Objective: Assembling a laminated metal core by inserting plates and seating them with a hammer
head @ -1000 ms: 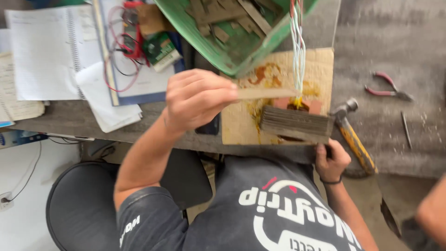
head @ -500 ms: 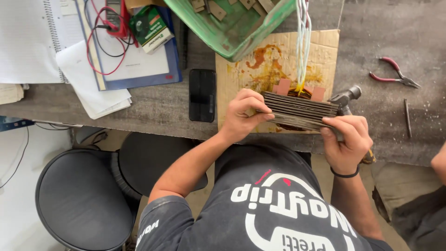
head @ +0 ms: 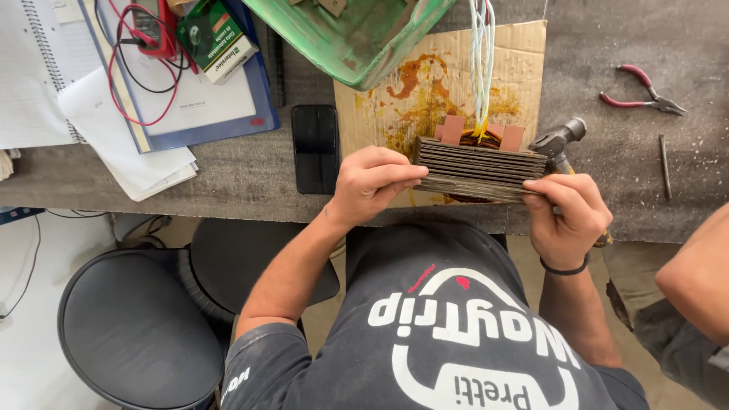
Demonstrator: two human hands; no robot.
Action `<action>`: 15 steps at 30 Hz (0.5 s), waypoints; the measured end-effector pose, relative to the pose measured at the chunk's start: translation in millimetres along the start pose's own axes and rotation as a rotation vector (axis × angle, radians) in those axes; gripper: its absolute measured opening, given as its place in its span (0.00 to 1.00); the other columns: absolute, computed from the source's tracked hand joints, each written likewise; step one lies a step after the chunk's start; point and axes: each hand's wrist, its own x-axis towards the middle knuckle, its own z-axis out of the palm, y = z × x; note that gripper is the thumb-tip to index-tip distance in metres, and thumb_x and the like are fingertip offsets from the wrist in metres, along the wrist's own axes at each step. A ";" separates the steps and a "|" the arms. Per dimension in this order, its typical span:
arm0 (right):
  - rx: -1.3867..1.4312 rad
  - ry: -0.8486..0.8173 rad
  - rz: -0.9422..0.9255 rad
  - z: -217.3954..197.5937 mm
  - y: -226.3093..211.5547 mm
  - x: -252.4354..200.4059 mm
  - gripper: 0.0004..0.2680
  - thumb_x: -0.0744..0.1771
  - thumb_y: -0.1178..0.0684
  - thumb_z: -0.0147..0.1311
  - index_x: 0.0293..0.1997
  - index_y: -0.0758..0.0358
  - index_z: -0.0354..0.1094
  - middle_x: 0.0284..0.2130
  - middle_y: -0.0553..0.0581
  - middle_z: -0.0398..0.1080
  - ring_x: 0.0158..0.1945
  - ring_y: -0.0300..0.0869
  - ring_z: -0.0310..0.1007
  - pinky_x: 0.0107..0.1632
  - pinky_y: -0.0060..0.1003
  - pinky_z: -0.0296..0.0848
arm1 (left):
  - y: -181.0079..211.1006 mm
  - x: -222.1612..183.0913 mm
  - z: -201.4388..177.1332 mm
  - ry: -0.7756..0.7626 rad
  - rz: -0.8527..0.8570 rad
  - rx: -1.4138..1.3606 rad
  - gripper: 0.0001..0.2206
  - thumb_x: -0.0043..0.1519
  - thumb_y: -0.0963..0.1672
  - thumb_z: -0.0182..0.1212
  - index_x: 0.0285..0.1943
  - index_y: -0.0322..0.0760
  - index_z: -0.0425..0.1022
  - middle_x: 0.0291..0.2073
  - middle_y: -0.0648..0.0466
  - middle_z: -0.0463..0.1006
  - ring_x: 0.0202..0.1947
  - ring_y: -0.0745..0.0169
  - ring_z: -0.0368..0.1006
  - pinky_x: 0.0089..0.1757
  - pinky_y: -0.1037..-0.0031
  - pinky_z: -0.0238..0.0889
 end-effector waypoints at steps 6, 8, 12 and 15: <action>-0.036 -0.017 -0.021 -4.7 -0.3 -0.4 0.05 0.72 0.58 0.59 0.45 0.71 0.77 0.39 0.67 0.73 0.40 0.52 0.71 0.48 0.44 0.70 | -2.9 -1.1 -1.4 -0.024 0.061 0.122 0.06 0.69 0.41 0.63 0.52 0.44 0.82 0.40 0.55 0.82 0.35 0.58 0.78 0.37 0.67 0.67; -0.051 -0.040 -0.028 -8.6 -6.2 4.7 0.05 0.72 0.59 0.59 0.45 0.71 0.77 0.40 0.66 0.73 0.41 0.52 0.71 0.49 0.45 0.70 | -2.3 2.0 -3.5 -0.040 0.083 0.139 0.07 0.70 0.41 0.61 0.53 0.45 0.81 0.42 0.54 0.81 0.38 0.57 0.79 0.39 0.66 0.69; -0.023 -0.050 -0.008 -12.6 -3.2 2.0 0.03 0.71 0.60 0.60 0.44 0.70 0.76 0.43 0.67 0.73 0.45 0.53 0.72 0.53 0.46 0.72 | -2.9 -2.3 -3.3 -0.115 0.089 0.157 0.10 0.72 0.44 0.60 0.61 0.48 0.78 0.49 0.50 0.78 0.45 0.54 0.79 0.46 0.65 0.73; 0.031 0.014 0.053 -7.8 -5.5 3.0 0.16 0.72 0.45 0.49 0.45 0.72 0.74 0.45 0.69 0.71 0.49 0.56 0.72 0.54 0.48 0.72 | 8.3 -4.2 1.3 -0.080 0.119 0.260 0.14 0.73 0.49 0.57 0.65 0.46 0.74 0.50 0.47 0.75 0.44 0.52 0.79 0.45 0.62 0.74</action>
